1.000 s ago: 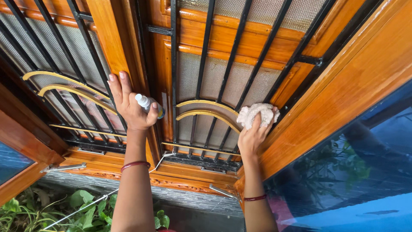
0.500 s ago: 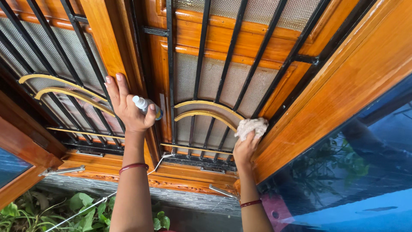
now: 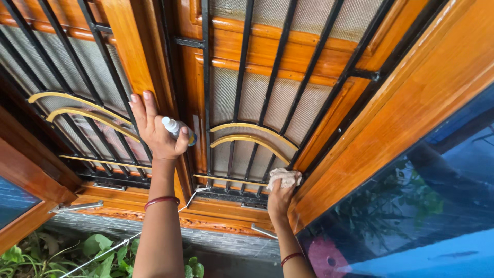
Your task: The person sprays a cleaning solution onto a wooden window frame and wipes it with a cloth. They repeatedly apply the spray and wipe different sections of the frame, including the vertical bars and horizontal rails, to remove dirt.
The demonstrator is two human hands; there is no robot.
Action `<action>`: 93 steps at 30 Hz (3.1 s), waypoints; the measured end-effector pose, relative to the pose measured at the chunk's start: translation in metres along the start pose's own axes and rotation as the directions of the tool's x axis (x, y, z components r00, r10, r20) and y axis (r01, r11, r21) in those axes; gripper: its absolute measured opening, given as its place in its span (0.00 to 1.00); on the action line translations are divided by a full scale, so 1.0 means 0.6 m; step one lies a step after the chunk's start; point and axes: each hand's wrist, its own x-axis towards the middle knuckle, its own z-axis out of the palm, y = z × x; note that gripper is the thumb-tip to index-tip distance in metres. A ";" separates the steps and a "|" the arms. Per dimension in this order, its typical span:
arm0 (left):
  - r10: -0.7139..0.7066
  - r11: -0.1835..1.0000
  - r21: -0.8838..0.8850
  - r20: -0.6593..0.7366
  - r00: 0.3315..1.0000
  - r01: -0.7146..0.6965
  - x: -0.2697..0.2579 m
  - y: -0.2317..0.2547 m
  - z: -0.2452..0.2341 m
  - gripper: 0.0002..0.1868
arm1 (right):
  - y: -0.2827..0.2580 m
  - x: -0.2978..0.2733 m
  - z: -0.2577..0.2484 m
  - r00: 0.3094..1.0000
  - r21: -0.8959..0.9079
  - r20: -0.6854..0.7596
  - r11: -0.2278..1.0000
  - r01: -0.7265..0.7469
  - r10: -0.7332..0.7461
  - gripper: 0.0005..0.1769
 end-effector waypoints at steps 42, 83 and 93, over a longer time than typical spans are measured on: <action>-0.525 -0.102 -0.535 0.745 0.411 0.839 -0.314 0.319 -0.007 0.19 | -0.041 -0.117 -0.096 0.458 0.456 0.889 0.060 -0.888 0.015 0.39; -0.572 0.702 -0.008 0.589 0.571 0.712 -0.468 0.294 0.047 0.28 | 0.003 -0.129 -0.135 0.310 0.315 0.810 0.076 -0.946 0.498 0.17; -0.660 0.659 0.074 0.534 0.528 0.748 -0.449 0.256 0.027 0.29 | 0.008 -0.122 -0.132 0.362 0.413 0.736 0.044 -0.910 0.572 0.17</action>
